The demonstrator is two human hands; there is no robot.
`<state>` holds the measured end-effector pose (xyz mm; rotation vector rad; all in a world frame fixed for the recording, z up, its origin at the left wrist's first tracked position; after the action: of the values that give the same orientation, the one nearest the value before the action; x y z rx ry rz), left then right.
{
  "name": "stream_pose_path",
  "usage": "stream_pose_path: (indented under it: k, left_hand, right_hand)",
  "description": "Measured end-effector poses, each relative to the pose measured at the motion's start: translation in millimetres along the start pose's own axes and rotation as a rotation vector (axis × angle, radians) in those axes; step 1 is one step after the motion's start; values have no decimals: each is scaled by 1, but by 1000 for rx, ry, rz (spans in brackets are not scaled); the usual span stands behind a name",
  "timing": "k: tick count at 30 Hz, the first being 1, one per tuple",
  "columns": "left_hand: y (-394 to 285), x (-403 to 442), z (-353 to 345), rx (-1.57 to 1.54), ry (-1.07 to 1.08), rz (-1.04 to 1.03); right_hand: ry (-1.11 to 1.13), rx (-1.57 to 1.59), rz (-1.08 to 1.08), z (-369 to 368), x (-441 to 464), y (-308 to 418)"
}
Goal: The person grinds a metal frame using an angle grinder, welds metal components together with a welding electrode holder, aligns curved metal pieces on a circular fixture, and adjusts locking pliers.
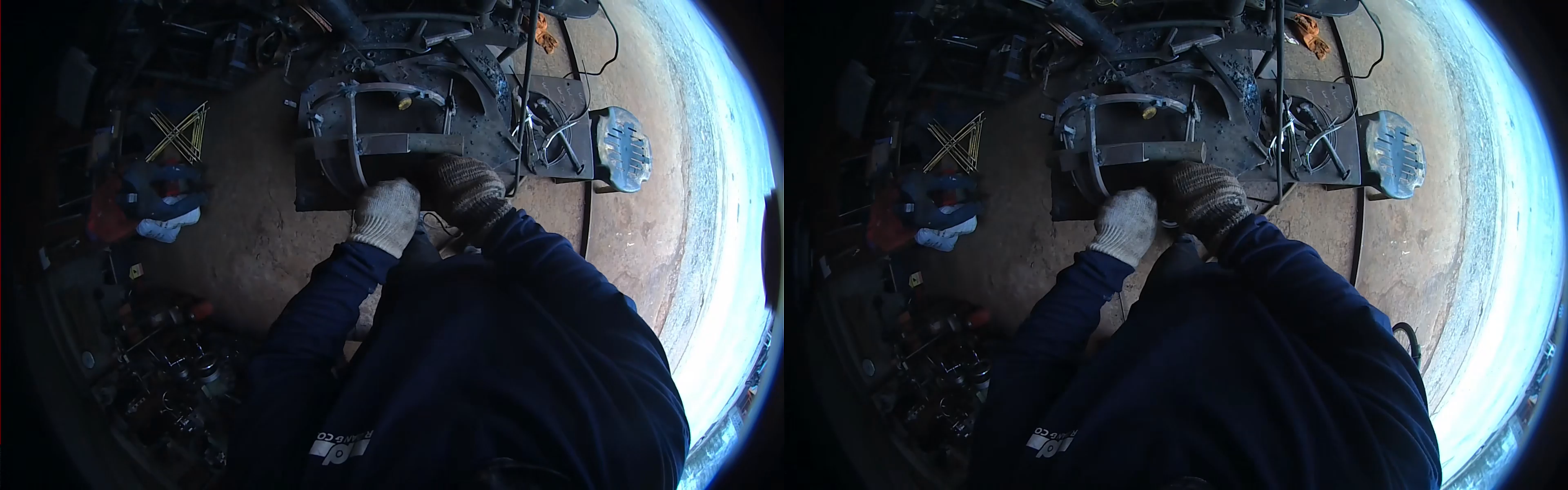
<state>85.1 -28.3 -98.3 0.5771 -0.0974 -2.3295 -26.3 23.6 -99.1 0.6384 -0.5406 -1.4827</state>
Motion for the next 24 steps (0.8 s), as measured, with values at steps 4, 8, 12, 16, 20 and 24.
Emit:
stream_pose_path:
  k: [4, 8, 12, 16, 20, 24]
  left_hand:
    - [0, -6, -3, 8, -93, -43]
    - [-2, -10, -9, -1, -115, -4]
    - [2, -12, -5, -71, -171, -1]
    - [8, -25, 0, -315, -173, 81]
    - [38, -66, 1, -601, -471, 137]
    - [88, -83, -50, -665, -337, 400]
  right_hand:
    - [-31, 15, -21, 0, -5, -2]
    - [-46, 12, 5, -11, -13, -15]
    - [-272, 120, 59, 12, -46, -23]
    - [-608, 354, -203, 9, -118, -73]
    - [-747, 548, -421, -42, -205, -153]
    - [-759, 518, -525, -80, -262, -176]
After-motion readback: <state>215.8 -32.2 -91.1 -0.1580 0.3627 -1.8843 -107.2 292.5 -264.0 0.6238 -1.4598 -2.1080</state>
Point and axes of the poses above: each hand's wrist, its own x-axis towards the middle knuckle, its own z-axis out of the back of the hand, y = z × x, the point moved 5 cm from there along x, towards the middle knuckle, and after that the axes turned 13 degrees about z, right-handed, at the moved point
